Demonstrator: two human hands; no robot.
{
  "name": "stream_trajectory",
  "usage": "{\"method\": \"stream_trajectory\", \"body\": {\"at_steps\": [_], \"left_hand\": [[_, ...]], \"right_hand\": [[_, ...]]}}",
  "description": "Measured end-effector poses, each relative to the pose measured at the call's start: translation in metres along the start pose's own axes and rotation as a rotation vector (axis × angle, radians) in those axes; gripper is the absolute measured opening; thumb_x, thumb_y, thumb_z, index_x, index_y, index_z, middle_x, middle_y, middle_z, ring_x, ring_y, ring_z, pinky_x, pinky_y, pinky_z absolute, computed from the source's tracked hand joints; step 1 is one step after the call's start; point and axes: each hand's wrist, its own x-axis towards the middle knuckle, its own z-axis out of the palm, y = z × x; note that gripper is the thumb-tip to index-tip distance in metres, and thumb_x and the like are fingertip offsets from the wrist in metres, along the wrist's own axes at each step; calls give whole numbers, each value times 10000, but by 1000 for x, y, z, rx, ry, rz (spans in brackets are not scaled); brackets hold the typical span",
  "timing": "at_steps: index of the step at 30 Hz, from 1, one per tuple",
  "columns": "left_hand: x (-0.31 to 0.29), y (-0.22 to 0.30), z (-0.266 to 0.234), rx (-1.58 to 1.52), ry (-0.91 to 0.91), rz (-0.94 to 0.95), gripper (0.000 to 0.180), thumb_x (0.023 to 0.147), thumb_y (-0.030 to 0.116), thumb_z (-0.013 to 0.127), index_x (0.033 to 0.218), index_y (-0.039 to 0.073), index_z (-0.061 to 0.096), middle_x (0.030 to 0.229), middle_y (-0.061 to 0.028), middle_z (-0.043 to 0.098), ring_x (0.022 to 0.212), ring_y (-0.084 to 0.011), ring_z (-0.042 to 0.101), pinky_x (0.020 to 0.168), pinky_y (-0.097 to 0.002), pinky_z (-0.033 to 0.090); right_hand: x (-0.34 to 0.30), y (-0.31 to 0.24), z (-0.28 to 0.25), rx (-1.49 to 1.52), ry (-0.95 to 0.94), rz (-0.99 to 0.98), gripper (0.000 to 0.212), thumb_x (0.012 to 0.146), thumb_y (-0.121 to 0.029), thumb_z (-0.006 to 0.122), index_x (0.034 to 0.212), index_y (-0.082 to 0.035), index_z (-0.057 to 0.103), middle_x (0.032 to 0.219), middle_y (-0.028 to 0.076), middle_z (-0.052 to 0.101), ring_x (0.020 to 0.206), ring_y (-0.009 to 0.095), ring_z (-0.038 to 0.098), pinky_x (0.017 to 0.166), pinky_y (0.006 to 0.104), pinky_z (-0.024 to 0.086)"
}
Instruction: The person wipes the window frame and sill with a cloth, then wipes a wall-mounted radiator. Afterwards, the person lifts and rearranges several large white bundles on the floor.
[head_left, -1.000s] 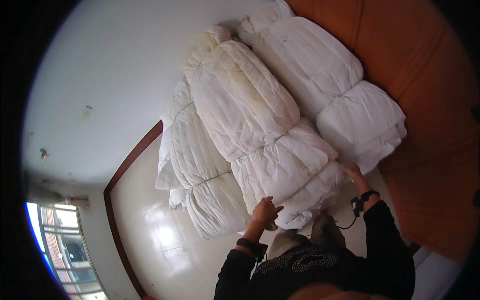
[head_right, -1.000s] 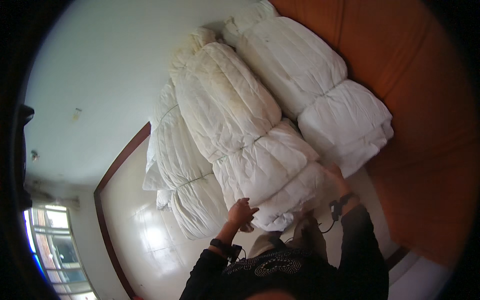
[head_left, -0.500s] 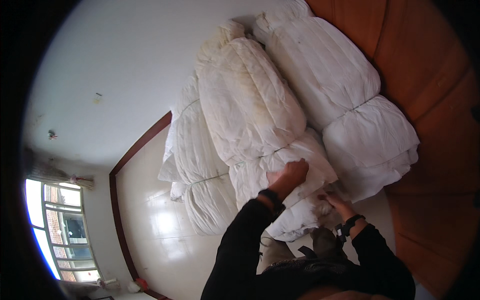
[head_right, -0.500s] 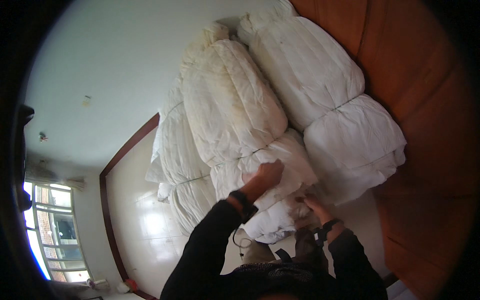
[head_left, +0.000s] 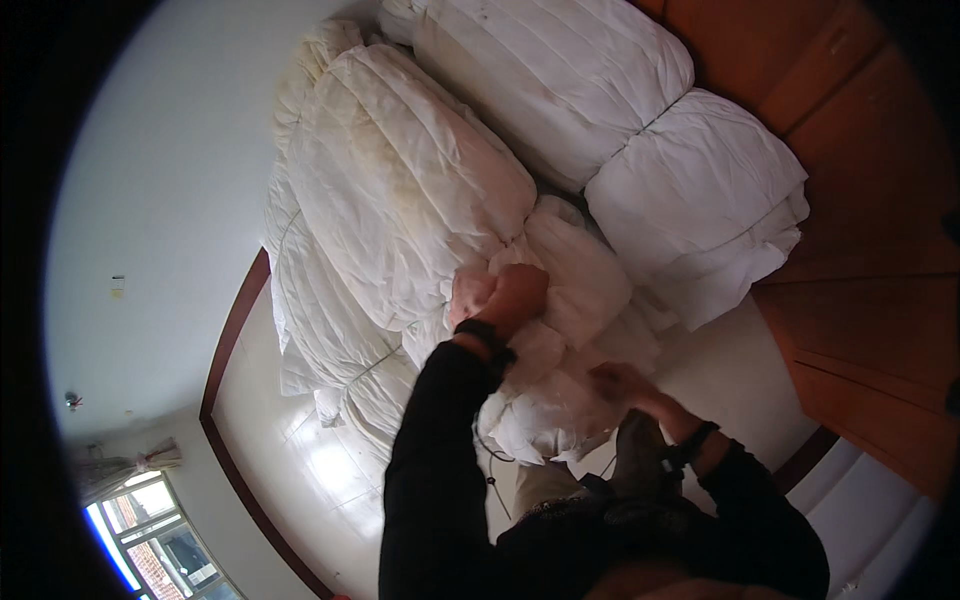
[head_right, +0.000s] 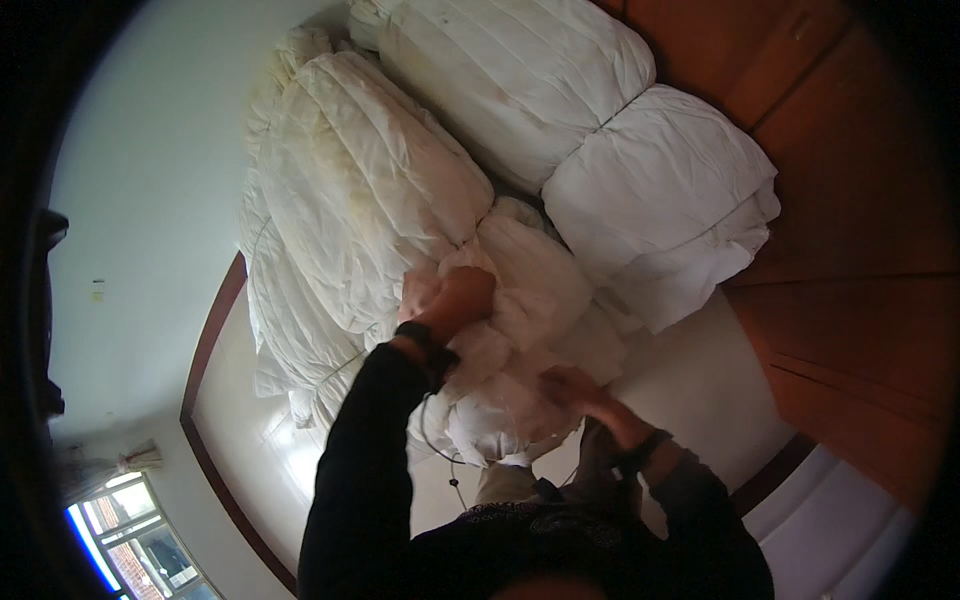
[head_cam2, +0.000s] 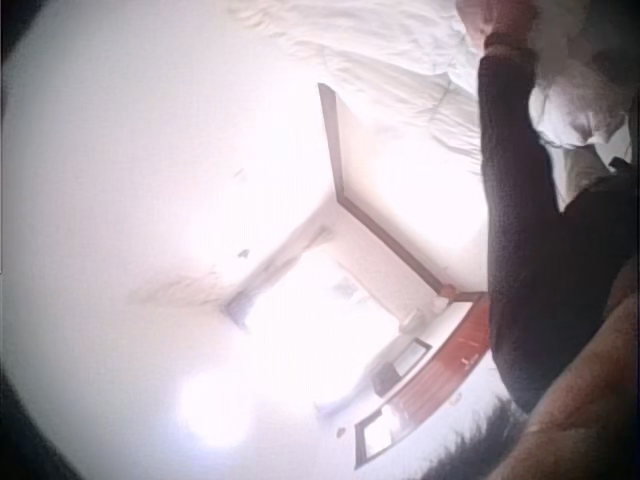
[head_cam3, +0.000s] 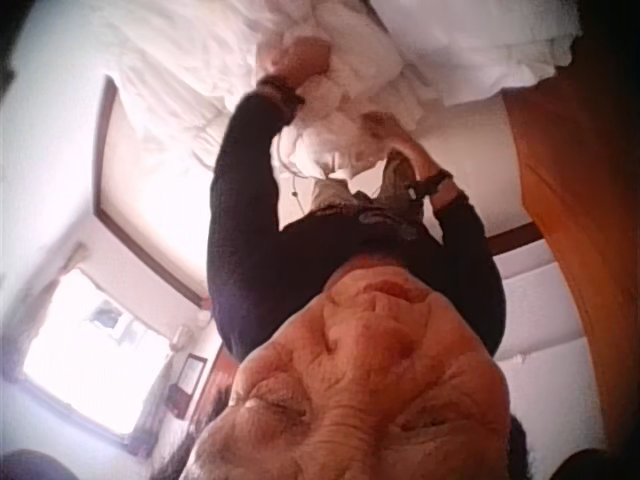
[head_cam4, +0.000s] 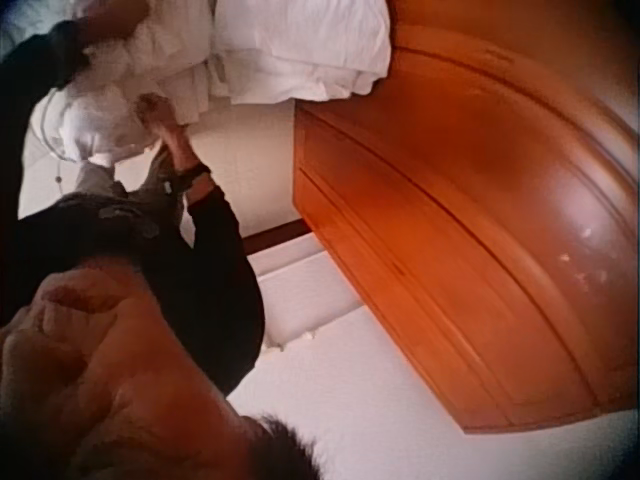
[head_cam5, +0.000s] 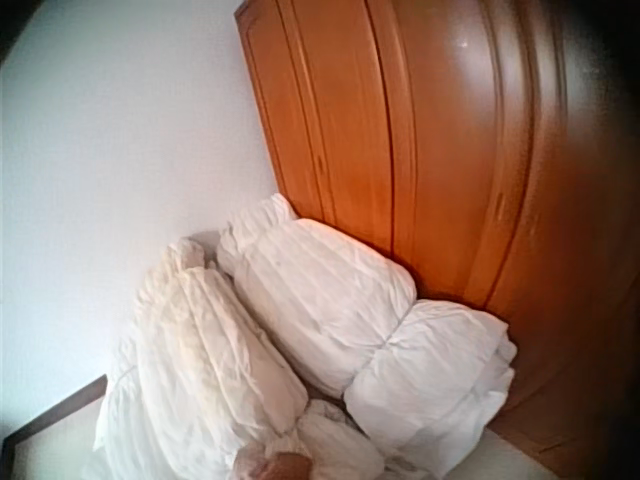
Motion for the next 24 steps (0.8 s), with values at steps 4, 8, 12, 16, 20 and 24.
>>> {"method": "stream_trajectory", "body": {"at_steps": [4,8,12,16,20,24], "left_hand": [[-83,-57,-45,-84,-119,-63,278,671,188,650,932,116,714,964,-136,688,927,-293,666,789,-415,520],[-195,-113,-51,-157,-3,-214,297,658,152,657,952,168,697,954,-130,676,945,-325,642,801,-442,504],[-327,-172,-17,-195,108,-542,335,685,141,672,1014,195,694,1137,-164,615,1130,-352,541,942,-446,434],[-432,-203,72,-77,91,-768,300,752,177,654,1050,195,685,1279,-174,527,1230,-356,456,1002,-433,396],[-497,-227,209,-366,-125,-970,236,821,132,584,1045,162,653,1311,-69,518,1092,-307,579,894,-396,478],[-541,-230,336,-329,-26,-994,177,840,102,534,985,144,625,1165,-37,562,947,-303,637,754,-412,527]], "right_hand": [[16,48,-60,-173,421,382,476,836,-314,708,1136,39,598,1105,157,631,979,214,598,876,322,472],[93,45,-102,-262,505,250,793,813,-365,715,1389,53,364,1348,197,478,1138,277,539,940,338,447],[170,-1,-92,-122,439,328,895,832,-453,652,1464,19,229,1473,197,323,1309,290,381,1057,348,329],[224,-77,-11,70,243,299,910,858,-499,592,1496,-27,148,1539,167,209,1397,278,249,1124,373,225],[279,-167,117,-8,-48,185,897,877,-458,583,1510,-62,85,1562,139,150,1427,265,183,1140,398,203],[314,-227,249,-137,-383,-263,989,785,-391,697,1490,-14,114,1532,181,202,1406,302,222,1147,393,207]]}}
